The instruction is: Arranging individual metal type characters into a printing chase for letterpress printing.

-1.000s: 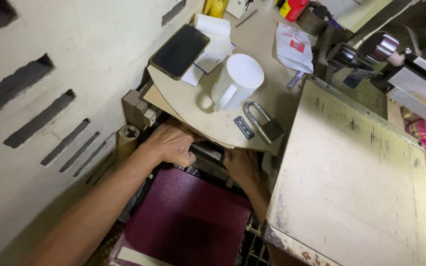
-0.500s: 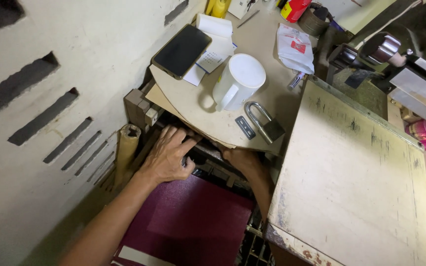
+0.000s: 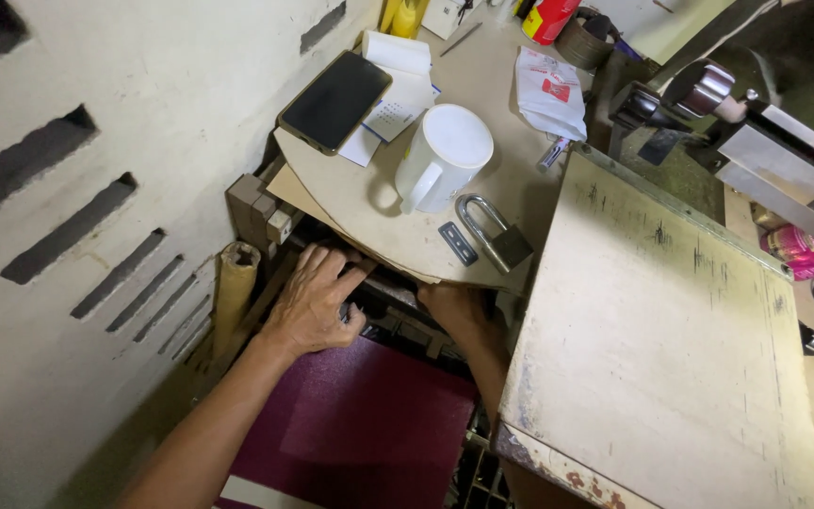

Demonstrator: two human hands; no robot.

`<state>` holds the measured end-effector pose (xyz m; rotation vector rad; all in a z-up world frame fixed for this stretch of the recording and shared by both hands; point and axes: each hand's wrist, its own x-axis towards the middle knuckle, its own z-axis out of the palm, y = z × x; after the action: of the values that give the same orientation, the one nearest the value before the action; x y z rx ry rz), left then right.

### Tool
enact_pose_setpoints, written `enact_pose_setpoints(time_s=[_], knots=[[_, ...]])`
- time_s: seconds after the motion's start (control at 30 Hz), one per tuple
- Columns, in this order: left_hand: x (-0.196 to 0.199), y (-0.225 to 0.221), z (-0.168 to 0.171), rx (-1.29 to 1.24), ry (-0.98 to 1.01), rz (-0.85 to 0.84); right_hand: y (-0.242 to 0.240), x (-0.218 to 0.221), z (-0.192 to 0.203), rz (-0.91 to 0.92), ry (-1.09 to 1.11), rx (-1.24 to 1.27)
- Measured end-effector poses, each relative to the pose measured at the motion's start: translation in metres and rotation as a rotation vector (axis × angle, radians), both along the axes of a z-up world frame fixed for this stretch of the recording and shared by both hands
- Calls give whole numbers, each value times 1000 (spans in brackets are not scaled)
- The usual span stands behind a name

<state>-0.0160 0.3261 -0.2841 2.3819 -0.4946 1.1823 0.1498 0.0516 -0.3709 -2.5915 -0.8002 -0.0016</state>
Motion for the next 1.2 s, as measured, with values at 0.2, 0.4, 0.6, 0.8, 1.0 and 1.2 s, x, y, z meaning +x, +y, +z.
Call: enact_pose_setpoints(time_s=[0.2, 0.4, 0.6, 0.8, 1.0, 1.2], knots=[[0, 1, 2, -13, -6, -12, 35, -20, 70, 393, -772, -522], [0, -1, -2, 0, 22, 9, 107, -110, 285, -186, 533, -270], [-5, 0, 5, -11, 66, -16, 36, -46, 78, 106, -2, 117], [-19, -9, 18, -44, 84, -28, 31, -169, 178, 184, -94, 310], [-102, -61, 52, -355, 76, -108, 5, -256, 216, -139, 444, 580], [-196, -91, 111, -138, 37, -212, -4, -336, 273, -185, 466, 572]])
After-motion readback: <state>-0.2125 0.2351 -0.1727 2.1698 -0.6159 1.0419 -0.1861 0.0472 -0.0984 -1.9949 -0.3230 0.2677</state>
